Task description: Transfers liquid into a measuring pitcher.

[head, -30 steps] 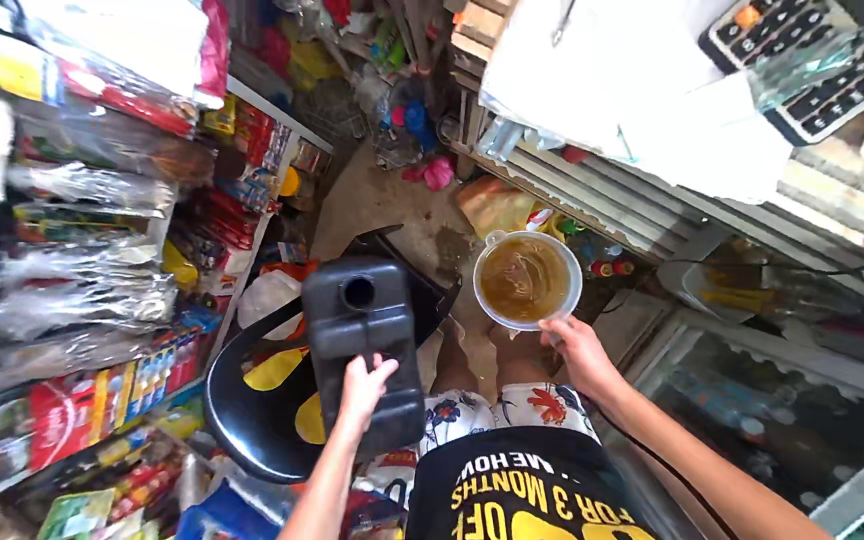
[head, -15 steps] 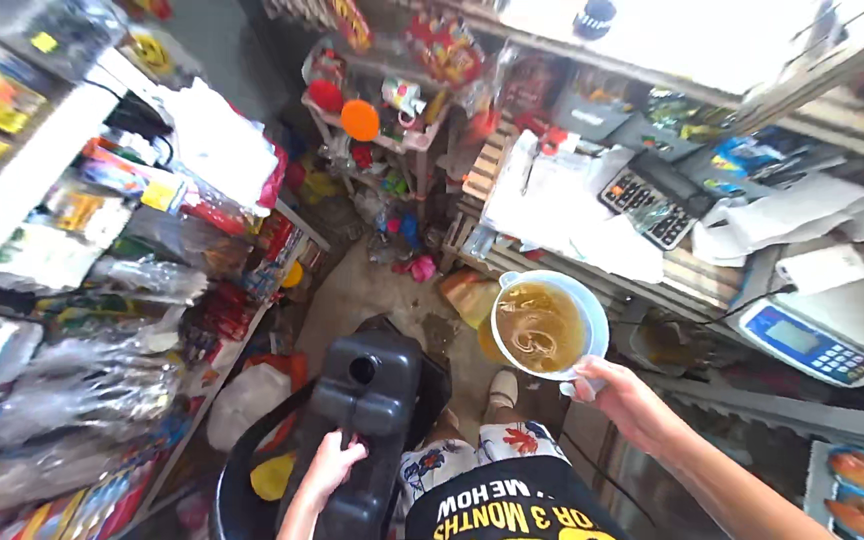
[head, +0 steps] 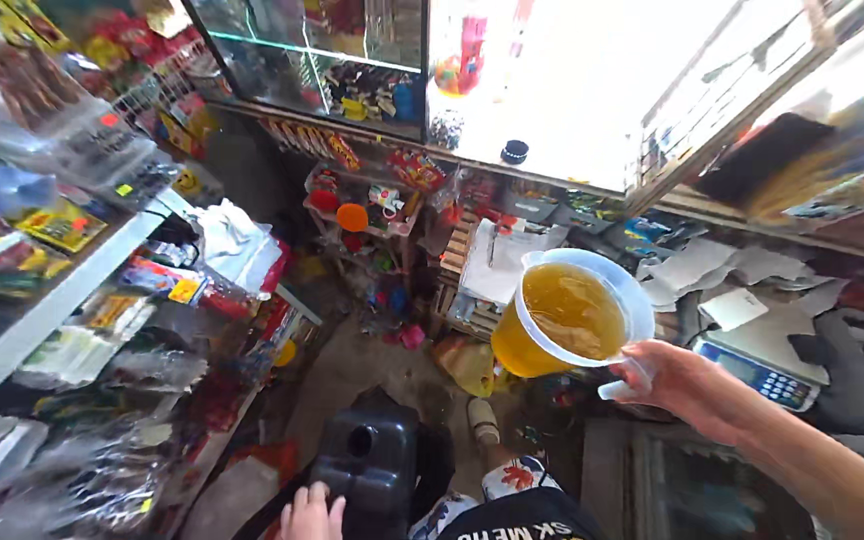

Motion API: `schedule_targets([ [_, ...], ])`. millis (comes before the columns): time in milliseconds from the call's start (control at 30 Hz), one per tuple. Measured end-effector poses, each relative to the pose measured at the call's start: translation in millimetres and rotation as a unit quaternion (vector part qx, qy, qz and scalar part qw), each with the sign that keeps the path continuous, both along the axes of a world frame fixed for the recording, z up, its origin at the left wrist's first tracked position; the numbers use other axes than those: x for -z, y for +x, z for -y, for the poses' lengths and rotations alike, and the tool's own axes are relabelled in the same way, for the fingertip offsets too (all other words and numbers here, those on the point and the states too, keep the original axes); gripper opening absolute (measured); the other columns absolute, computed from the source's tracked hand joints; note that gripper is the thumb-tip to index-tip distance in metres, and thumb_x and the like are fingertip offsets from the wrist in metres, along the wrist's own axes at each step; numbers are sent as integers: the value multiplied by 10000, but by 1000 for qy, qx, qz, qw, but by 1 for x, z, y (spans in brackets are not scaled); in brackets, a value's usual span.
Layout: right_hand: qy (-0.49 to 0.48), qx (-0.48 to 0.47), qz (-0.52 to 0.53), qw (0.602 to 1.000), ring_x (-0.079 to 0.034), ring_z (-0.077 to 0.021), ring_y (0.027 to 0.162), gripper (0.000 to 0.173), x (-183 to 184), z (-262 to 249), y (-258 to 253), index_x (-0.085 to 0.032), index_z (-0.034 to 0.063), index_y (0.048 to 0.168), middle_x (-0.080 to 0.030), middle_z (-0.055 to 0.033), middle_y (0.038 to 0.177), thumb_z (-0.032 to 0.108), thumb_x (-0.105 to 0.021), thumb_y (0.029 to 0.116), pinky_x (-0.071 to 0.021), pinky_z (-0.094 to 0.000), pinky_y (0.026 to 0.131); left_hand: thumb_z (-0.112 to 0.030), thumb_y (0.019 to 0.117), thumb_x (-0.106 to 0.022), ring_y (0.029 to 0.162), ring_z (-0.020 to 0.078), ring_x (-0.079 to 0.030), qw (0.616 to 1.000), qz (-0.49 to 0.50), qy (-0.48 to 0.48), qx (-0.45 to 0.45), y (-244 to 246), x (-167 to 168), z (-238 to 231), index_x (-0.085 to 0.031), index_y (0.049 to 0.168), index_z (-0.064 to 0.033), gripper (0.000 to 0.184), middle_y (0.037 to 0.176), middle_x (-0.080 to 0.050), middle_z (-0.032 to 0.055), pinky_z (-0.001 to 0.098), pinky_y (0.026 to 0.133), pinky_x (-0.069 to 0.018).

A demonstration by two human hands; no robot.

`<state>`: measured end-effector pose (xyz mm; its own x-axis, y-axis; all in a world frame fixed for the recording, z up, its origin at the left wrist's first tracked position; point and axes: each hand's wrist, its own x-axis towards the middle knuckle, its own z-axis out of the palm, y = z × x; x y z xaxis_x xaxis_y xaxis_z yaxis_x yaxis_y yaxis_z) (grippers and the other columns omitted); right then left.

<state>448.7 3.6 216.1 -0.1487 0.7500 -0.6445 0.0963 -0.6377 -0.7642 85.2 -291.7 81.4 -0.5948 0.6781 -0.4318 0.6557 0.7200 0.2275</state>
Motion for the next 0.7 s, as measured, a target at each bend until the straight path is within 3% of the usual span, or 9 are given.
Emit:
schedule_targets([
  [67, -5, -9, -13, 1000, -653, -126, 647, 260, -10, -15, 10, -595, 103, 899, -653, -21, 713, 180, -398, 1050, -595, -315, 661, -229, 984, -654, 1085, 523, -636, 986, -15, 158, 43, -6, -25, -43, -684, 1198, 46, 350, 1142, -666, 312, 668, 908, -507],
  [133, -10, -28, -12, 999, -654, -120, 634, 270, -17, -32, 23, -598, 106, 889, -652, -15, 700, 185, -397, 1051, -598, -309, 649, -236, 974, -665, 1130, 477, -632, 962, -4, 256, 92, 1, -50, -113, -688, 1225, 5, 349, 1189, -668, 263, 640, 956, -504],
  [233, -16, -60, -8, 998, -648, -112, 622, 279, -27, -60, 43, -600, 110, 872, -654, -10, 695, 180, -392, 1043, -586, -294, 632, -279, 994, -643, 1289, 391, -557, 940, 59, 281, 186, 23, -86, -244, -643, 1333, -53, 408, 1329, -620, 203, 550, 1088, -448],
  [300, -16, -85, -6, 996, -647, -100, 619, 253, -32, -79, 56, -600, 111, 883, -666, -5, 704, 173, -403, 1029, -577, -274, 623, -293, 995, -629, 1333, 368, -521, 918, 85, 302, 242, 41, -95, -340, -621, 1367, -63, 437, 1369, -594, 197, 510, 1121, -426],
  [400, -8, -107, 5, 994, -639, -87, 621, 205, -41, -103, 73, -601, 114, 892, -663, 9, 698, 159, -440, 1011, -568, -262, 642, -287, 976, -675, 1323, 418, -511, 905, 97, 323, 259, 71, -95, -478, -599, 1384, -52, 477, 1401, -546, 248, 545, 1094, -439],
  [500, 4, -121, 4, 993, -654, -71, 651, 208, -48, -124, 85, -617, 130, 874, -685, 29, 713, 140, -451, 1000, -566, -252, 660, -285, 938, -737, 1341, 470, -476, 910, 86, 335, 227, 103, -85, -586, -562, 1426, -64, 563, 1436, -501, 287, 596, 1094, -423],
  [600, 8, -119, -18, 993, -650, -64, 661, 190, -46, -144, 94, -626, 133, 897, -692, 31, 742, 134, -461, 990, -558, -245, 655, -377, 893, -780, 1382, 509, -415, 928, 59, 325, 171, 121, -61, -656, -474, 1508, -75, 750, 1479, -430, 340, 623, 1117, -384],
  [700, 6, -101, -21, 995, -651, -68, 663, 181, -52, -161, 93, -619, 128, 895, -688, 30, 736, 119, -466, 992, -560, -247, 660, -449, 888, -770, 1392, 521, -395, 944, 32, 295, 142, 129, -45, -690, -403, 1541, -35, 856, 1496, -414, 346, 644, 1109, -368],
])
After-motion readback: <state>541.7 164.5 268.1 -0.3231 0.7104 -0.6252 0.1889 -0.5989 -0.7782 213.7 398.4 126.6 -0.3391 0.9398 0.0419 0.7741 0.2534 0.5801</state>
